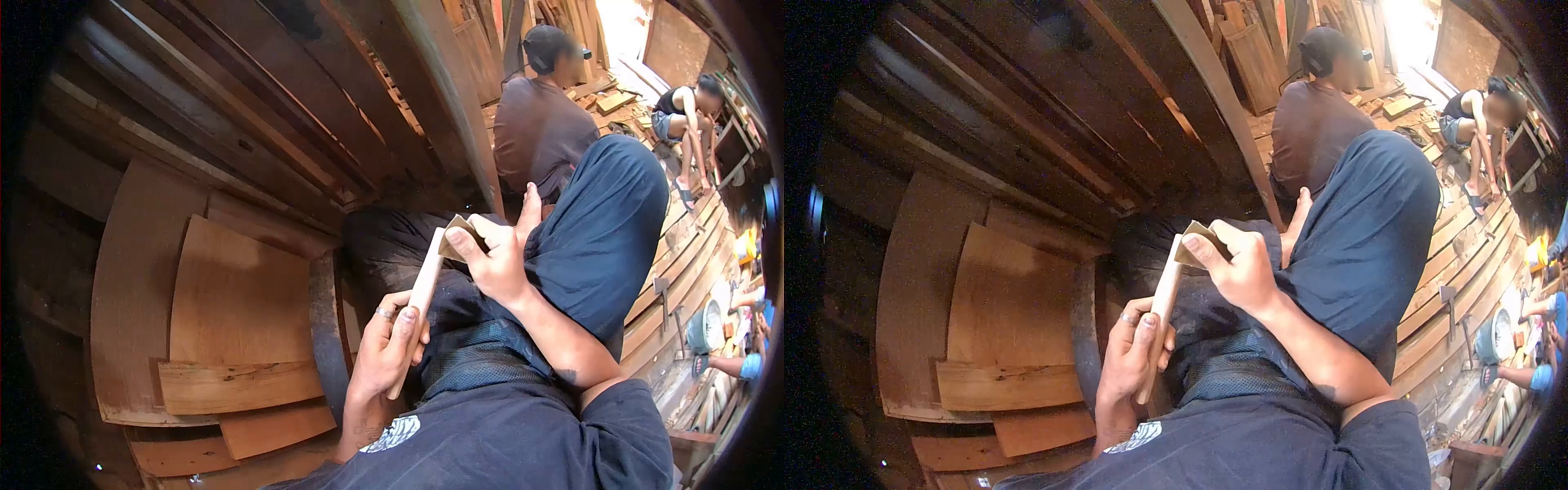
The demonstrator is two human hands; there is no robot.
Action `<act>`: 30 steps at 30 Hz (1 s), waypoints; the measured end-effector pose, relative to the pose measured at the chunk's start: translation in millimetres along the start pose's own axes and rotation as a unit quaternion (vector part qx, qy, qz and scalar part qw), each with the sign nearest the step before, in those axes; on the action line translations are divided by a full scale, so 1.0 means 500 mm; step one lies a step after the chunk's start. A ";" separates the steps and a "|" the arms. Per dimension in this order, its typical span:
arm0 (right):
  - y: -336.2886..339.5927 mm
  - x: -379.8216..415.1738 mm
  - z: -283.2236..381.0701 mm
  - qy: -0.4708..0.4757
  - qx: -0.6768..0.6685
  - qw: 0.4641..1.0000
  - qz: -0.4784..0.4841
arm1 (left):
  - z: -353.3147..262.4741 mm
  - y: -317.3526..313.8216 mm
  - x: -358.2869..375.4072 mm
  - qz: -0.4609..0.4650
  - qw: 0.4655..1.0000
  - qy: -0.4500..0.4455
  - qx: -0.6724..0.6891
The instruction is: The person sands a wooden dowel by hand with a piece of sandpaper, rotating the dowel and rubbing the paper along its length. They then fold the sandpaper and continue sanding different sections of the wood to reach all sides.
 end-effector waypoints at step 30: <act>-0.020 0.024 -0.054 -0.064 -0.131 0.989 0.025 | 0.006 -0.005 0.002 0.022 0.999 0.025 0.014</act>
Point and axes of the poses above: each hand's wrist, its own x-axis away from the middle knuckle, its own y-axis out of the back of the hand, z = x × y, the point moved 8 cm from there along -x, towards the middle knuckle, and after that the axes turned 15 degrees about y, right-handed, at the moved point
